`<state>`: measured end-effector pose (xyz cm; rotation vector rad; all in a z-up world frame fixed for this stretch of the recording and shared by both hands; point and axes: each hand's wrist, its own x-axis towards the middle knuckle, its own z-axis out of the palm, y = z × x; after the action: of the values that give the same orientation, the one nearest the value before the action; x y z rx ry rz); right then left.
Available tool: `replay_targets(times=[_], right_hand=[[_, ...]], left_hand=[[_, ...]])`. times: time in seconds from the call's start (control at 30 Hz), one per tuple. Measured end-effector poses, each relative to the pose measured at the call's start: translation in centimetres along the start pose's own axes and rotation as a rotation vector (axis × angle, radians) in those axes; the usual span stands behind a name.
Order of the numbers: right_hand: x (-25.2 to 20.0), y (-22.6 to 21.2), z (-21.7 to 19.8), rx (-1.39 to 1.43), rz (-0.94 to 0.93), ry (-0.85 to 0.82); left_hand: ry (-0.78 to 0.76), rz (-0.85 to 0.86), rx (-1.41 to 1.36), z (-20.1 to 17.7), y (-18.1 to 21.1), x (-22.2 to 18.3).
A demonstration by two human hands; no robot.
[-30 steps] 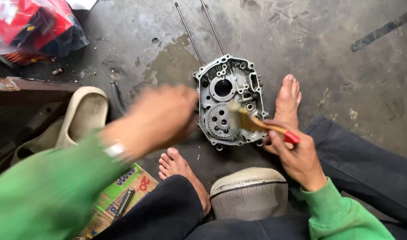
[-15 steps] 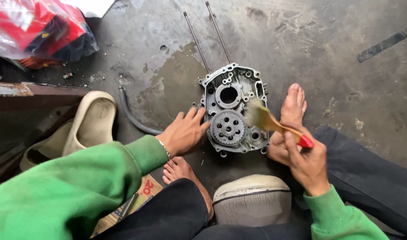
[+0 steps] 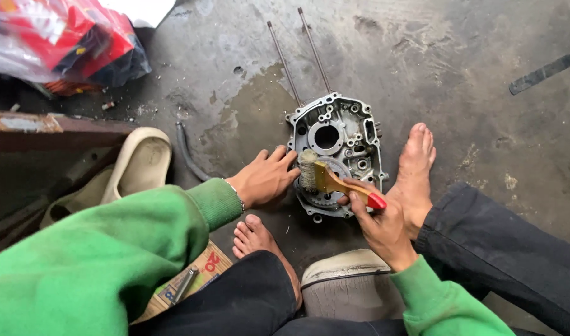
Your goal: Cleaning a motorcycle engine casing using a brush and cleaning solution to remove grease and dirt.
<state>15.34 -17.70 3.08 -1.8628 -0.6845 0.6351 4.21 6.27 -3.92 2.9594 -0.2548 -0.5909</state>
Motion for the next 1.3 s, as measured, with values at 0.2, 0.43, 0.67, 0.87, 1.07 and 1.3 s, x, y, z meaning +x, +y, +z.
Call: replay_targets(times=[0.2,0.43,0.67,0.87,1.07,1.3], right_hand=[[0.4,0.1,-2.6,-0.046,-0.039,0.178],[0.1,1.5,-2.3,-0.052,-0.081,0.08],[0.4,-1.4,-6.3,-0.141,0.145,0.109],[1.1,-0.2,-8.1,-0.268,0.051,0.089],[0.4,0.5,-7.4,-0.265,0.083,0.039],[2.0,-0.7,-5.8,-0.233,-0.085,0.112]], left_hand=[[-0.06,0.003,-0.04,-0.4,0.1,-0.3],[-0.013,0.025,0.005,-0.1,-0.1,0.2],[-0.013,-0.005,-0.004,0.3,0.2,0.3],[0.02,-0.025,-0.015,0.0,0.2,0.5],[0.034,-0.02,-0.012,1.0,0.0,1.3],[0.062,-0.027,-0.023,0.9,0.1,1.0]])
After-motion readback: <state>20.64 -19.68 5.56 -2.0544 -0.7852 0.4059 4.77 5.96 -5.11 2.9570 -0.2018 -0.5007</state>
